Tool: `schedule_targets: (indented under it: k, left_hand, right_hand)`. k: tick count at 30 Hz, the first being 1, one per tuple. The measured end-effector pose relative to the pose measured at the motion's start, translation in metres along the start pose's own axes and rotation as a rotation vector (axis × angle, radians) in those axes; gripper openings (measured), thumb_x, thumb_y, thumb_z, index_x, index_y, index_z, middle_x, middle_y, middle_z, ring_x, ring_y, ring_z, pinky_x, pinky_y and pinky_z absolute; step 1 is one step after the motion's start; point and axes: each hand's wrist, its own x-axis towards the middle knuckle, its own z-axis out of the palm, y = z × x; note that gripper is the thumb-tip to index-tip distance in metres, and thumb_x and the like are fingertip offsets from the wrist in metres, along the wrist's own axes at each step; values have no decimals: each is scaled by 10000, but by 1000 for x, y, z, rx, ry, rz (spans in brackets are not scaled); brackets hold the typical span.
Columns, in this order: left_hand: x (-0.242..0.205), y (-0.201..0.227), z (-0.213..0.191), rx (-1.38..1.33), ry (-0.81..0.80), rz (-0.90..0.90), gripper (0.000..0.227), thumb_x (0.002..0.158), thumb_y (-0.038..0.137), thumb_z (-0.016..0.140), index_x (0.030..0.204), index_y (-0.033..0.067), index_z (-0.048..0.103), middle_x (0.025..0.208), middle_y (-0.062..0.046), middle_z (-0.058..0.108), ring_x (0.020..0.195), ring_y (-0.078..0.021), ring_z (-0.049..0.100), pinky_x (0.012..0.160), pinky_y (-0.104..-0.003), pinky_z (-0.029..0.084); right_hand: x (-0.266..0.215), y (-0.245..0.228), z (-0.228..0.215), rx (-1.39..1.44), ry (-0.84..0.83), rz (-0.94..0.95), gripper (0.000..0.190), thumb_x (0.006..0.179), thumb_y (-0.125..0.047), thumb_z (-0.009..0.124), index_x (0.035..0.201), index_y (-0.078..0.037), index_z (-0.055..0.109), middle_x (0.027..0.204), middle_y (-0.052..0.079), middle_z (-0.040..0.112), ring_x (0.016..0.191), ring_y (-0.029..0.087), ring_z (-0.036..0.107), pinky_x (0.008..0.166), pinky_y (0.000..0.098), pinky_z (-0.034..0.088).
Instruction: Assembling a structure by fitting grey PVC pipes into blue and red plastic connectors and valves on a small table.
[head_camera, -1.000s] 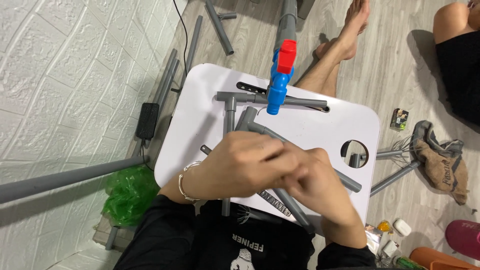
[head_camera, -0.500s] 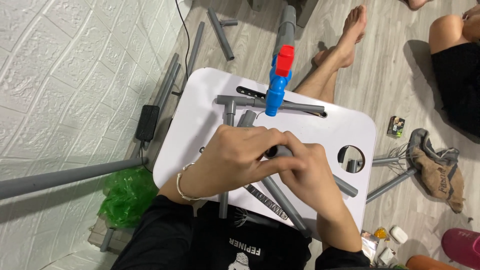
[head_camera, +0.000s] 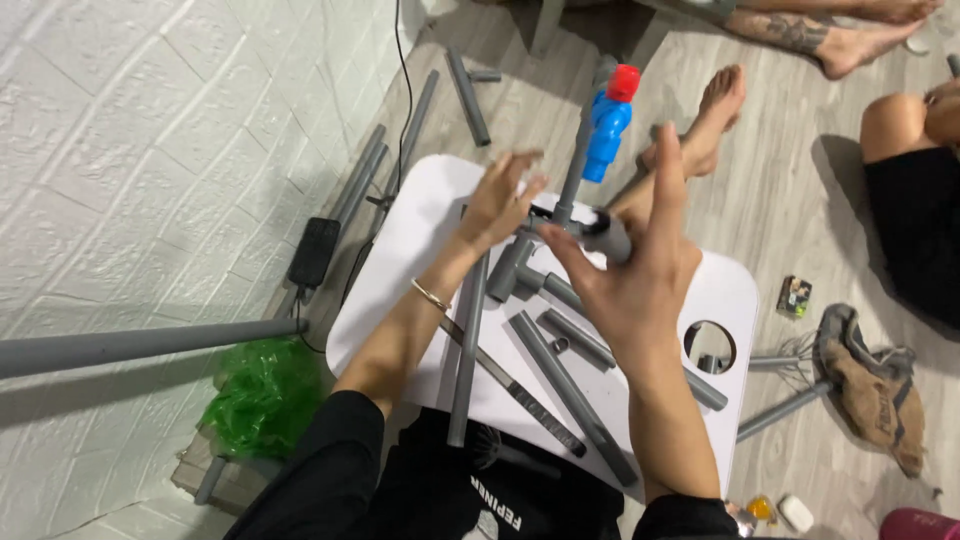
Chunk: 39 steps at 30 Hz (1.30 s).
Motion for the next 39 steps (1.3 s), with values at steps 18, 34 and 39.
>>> schedule_targets:
  k: [18,34,39]
  left_hand:
    - [-9,-60,18,523,209,275,235,960,256,703,850,72,802,866,-78,761,790,-264,688,861,-373,511]
    - [-33,-47,22,560,292,110,157,945,152,685,871,54,782,923,-75,746,773,-273,654,765,-378,501]
    - [-44,-44,19,829,102,-106,293,987,191,645,1273,146,692,1147,-132,676,992,-354,643,785,-495,470]
  right_hand:
    - [39,-27,5,-34,-55,-32,544,869,-21,875,1256,6,494,801,104,735,618,192,670,554,286,438]
    - [20,11,-32,158,-6,-15,350,968,105,680,1262,84,491,904,184,742,759,241,746,688,283,532]
    - [9,38,-32,307,16,-65,331,1095,-141,668,1303,88,551,734,163,692,652,275,715,661,348,555]
